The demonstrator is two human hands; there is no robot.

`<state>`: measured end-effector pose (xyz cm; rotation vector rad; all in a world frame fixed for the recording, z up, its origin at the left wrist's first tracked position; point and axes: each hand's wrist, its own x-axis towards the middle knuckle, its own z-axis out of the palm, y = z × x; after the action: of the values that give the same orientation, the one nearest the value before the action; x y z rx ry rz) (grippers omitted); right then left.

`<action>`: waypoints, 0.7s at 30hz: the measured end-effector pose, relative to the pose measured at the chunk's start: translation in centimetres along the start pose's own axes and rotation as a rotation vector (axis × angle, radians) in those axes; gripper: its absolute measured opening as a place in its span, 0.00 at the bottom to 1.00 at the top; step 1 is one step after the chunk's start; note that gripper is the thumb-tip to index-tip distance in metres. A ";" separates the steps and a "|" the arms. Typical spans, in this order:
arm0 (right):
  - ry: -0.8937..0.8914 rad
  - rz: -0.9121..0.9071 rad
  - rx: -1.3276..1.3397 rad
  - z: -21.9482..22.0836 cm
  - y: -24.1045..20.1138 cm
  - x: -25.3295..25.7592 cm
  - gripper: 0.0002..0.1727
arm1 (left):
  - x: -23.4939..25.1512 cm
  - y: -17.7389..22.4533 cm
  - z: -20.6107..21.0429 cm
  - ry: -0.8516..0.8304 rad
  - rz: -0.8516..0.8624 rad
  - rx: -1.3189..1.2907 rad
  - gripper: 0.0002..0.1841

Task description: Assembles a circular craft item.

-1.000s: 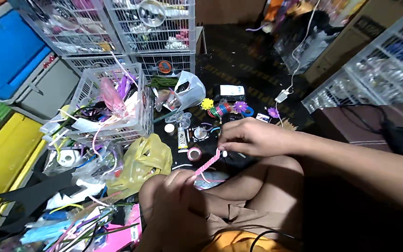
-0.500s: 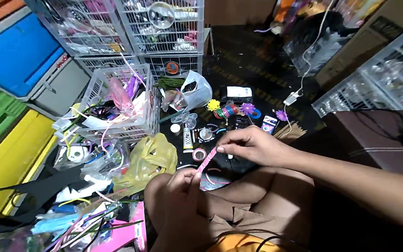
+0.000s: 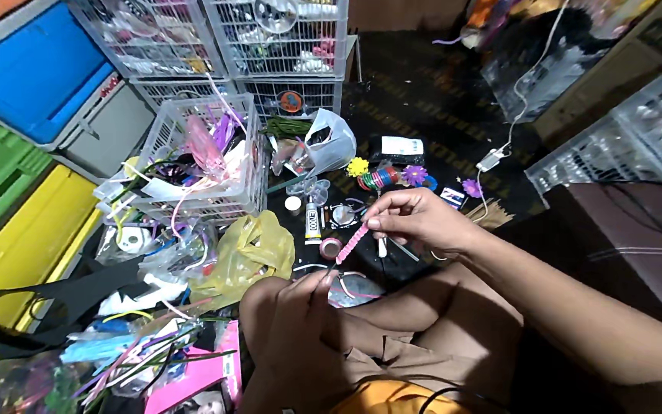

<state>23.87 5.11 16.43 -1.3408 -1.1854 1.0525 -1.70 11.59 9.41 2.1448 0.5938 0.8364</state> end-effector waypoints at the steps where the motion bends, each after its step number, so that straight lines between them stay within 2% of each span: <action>1: -0.009 -0.008 0.021 0.0 0.0 0.0 0.05 | 0.1 0.0 -0.1 -0.012 0.004 -0.011 0.17; 6: 0.007 -0.023 0.084 0.2 0.0 0.0 0.05 | 0.7 -0.1 -0.1 -0.020 0.004 -0.034 0.16; 15: -0.050 0.072 0.172 1.5 0.5 -0.4 0.06 | 1.6 0.1 0.2 -0.053 0.044 -0.013 0.17; 21: -0.021 0.138 0.208 2.9 0.8 -0.9 0.06 | 1.8 0.1 0.2 -0.058 0.084 0.026 0.17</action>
<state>20.93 4.64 15.37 -1.2638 -0.9797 1.2555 -0.32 12.58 10.07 2.2224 0.4904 0.8128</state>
